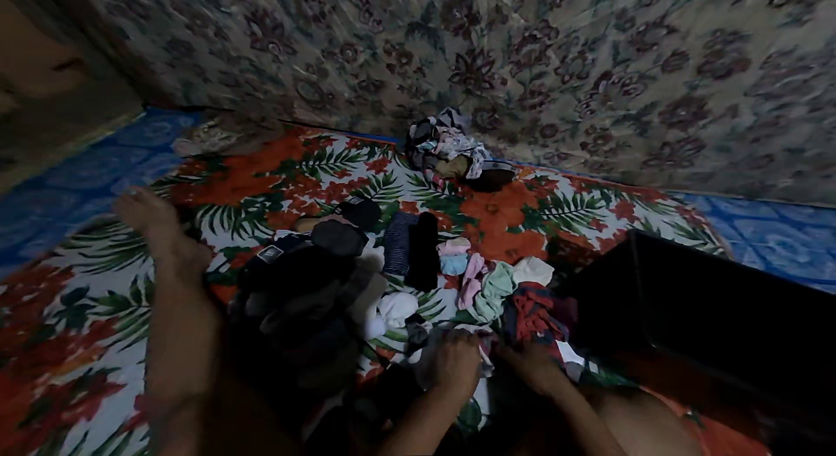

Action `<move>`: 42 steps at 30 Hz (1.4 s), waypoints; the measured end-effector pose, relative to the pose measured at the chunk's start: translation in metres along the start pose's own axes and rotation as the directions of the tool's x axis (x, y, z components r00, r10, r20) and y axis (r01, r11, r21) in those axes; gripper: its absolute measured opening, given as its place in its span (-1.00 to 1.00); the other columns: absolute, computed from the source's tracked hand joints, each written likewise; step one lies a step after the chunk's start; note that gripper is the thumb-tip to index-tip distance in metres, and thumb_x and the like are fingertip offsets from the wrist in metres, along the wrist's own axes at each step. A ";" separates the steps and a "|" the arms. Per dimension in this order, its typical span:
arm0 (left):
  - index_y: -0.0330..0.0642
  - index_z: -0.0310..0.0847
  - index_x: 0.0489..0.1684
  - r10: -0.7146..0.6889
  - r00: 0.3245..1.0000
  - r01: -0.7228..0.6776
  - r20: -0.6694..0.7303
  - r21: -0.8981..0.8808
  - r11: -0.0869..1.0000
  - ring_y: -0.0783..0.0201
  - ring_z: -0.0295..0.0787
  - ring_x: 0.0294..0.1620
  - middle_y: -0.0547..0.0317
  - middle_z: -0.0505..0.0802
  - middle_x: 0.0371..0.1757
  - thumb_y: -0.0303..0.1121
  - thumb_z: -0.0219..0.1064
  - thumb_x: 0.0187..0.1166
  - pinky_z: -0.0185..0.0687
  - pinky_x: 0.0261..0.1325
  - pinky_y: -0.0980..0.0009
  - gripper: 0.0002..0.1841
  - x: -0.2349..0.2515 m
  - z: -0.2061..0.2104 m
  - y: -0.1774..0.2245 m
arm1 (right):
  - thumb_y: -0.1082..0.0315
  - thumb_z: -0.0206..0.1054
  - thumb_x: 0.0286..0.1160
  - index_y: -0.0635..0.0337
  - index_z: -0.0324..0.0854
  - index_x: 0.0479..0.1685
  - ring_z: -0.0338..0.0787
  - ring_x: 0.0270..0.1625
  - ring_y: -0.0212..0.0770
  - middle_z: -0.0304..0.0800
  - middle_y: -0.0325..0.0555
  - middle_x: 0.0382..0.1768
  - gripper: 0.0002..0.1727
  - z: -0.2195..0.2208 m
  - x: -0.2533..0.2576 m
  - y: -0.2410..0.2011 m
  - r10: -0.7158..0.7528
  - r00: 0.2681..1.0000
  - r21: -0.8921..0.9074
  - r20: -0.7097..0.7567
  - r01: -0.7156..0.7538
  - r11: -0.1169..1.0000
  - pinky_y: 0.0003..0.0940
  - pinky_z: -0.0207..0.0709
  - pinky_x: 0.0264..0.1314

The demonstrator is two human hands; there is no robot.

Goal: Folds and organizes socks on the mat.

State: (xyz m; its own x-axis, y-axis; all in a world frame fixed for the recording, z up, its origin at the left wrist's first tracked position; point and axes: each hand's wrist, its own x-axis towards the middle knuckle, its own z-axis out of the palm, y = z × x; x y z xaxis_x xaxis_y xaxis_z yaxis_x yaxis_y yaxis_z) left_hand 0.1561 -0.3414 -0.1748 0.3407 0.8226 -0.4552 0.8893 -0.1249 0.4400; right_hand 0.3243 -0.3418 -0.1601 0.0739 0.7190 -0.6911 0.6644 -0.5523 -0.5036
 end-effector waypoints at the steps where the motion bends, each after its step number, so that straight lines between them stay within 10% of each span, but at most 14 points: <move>1: -0.28 0.46 0.59 -0.033 0.999 0.033 0.013 -0.047 0.998 -0.14 0.51 0.61 -0.19 0.63 0.55 -0.27 0.17 0.76 0.37 0.65 -0.06 -0.53 0.001 -0.005 0.000 | -0.18 0.29 0.61 0.30 0.68 0.22 0.78 0.16 0.08 0.79 0.19 0.08 -0.35 0.007 -0.002 0.003 -0.003 0.999 0.029 0.048 0.001 1.000 0.14 0.57 0.31; 12: -0.42 0.10 0.77 -0.313 0.945 0.153 -0.094 -0.719 0.678 -0.14 0.62 0.48 -0.37 0.61 0.49 -0.29 0.04 0.82 0.49 0.55 -0.01 -0.41 -0.017 -0.008 -0.008 | 0.35 0.27 0.66 0.31 0.70 0.04 0.84 -0.24 -0.19 0.83 -0.03 -0.25 -0.78 0.058 -0.014 -0.020 -0.194 0.926 0.411 -0.323 0.322 0.853 -0.18 0.75 -0.07; 17: -0.36 0.24 0.70 -0.462 0.886 0.128 0.024 -0.972 0.196 -0.12 0.51 0.51 -0.34 0.53 0.56 -0.33 -0.12 0.91 0.46 0.50 -0.03 -0.53 -0.014 -0.004 -0.016 | 0.40 0.09 0.79 0.38 0.61 0.16 0.84 -0.18 -0.21 0.82 -0.01 -0.17 -0.74 0.058 -0.030 -0.026 -0.208 0.965 0.825 -0.158 0.244 0.510 -0.26 0.77 -0.07; 21: -0.27 0.55 0.22 -0.488 0.846 0.090 0.217 -0.958 -0.271 0.07 0.72 -0.16 -0.09 0.75 -0.11 -0.16 -0.06 0.90 0.68 -0.13 0.09 -0.62 -0.008 0.012 -0.021 | 0.35 -0.08 0.85 0.33 0.53 0.11 0.85 -0.28 -0.17 0.81 0.03 -0.27 -0.70 0.048 -0.036 -0.035 -0.201 0.977 0.956 0.077 -0.015 0.295 -0.29 0.77 -0.24; 24: -0.20 0.55 0.12 -0.390 0.861 0.147 0.327 -0.894 -0.424 0.09 0.72 -0.21 -0.04 0.75 -0.18 -0.08 -0.11 0.89 0.68 -0.17 0.09 -0.59 -0.022 0.006 -0.021 | 0.25 -0.10 0.82 0.31 0.60 -0.01 0.86 -0.22 -0.09 0.83 0.07 -0.25 -0.62 0.040 -0.031 -0.031 -0.231 0.963 0.947 0.136 -0.058 0.317 -0.15 0.78 -0.16; 32: -0.16 0.53 0.14 -0.114 0.932 0.283 0.344 -0.886 -0.367 0.14 0.78 -0.12 0.03 0.79 -0.14 -0.06 -0.34 0.91 0.74 -0.05 0.14 -0.49 -0.048 -0.005 -0.026 | 0.34 0.02 0.79 0.31 0.66 0.08 0.79 -0.14 -0.41 0.81 -0.19 -0.20 -0.69 0.050 -0.023 -0.032 -0.407 0.895 0.650 -0.182 0.420 0.634 -0.38 0.71 0.04; 38: -0.35 0.38 0.55 -0.373 0.923 -0.076 -0.098 -0.994 0.074 0.18 0.70 0.27 -0.12 0.71 0.32 -0.33 -0.10 0.91 0.65 0.34 0.20 -0.60 -0.033 0.009 -0.037 | 0.30 0.13 0.75 0.28 0.62 -0.03 0.75 -0.22 -0.37 0.73 -0.17 -0.26 -0.76 0.060 -0.017 -0.027 -0.497 0.817 0.494 -0.292 0.574 0.653 -0.37 0.69 -0.07; 42: -0.20 0.42 0.63 -0.311 0.947 -0.017 -0.078 -0.981 0.193 0.10 0.58 0.54 -0.07 0.64 0.55 0.12 -0.10 0.85 0.52 0.54 0.02 -0.36 -0.038 0.001 -0.035 | 0.16 0.12 0.77 0.24 0.64 0.10 0.79 -0.18 -0.26 0.78 -0.10 -0.23 -0.66 0.063 -0.017 -0.026 -0.470 0.839 0.281 -0.273 0.537 0.795 -0.20 0.70 -0.01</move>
State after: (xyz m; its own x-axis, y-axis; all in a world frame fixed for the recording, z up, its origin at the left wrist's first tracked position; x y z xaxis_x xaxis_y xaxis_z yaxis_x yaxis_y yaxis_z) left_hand 0.1122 -0.3690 -0.1734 0.0222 0.8610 -0.5081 -0.1330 0.5062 0.8521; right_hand 0.2593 -0.3660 -0.1679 -0.0468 0.9784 -0.2016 0.3587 -0.1719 -0.9175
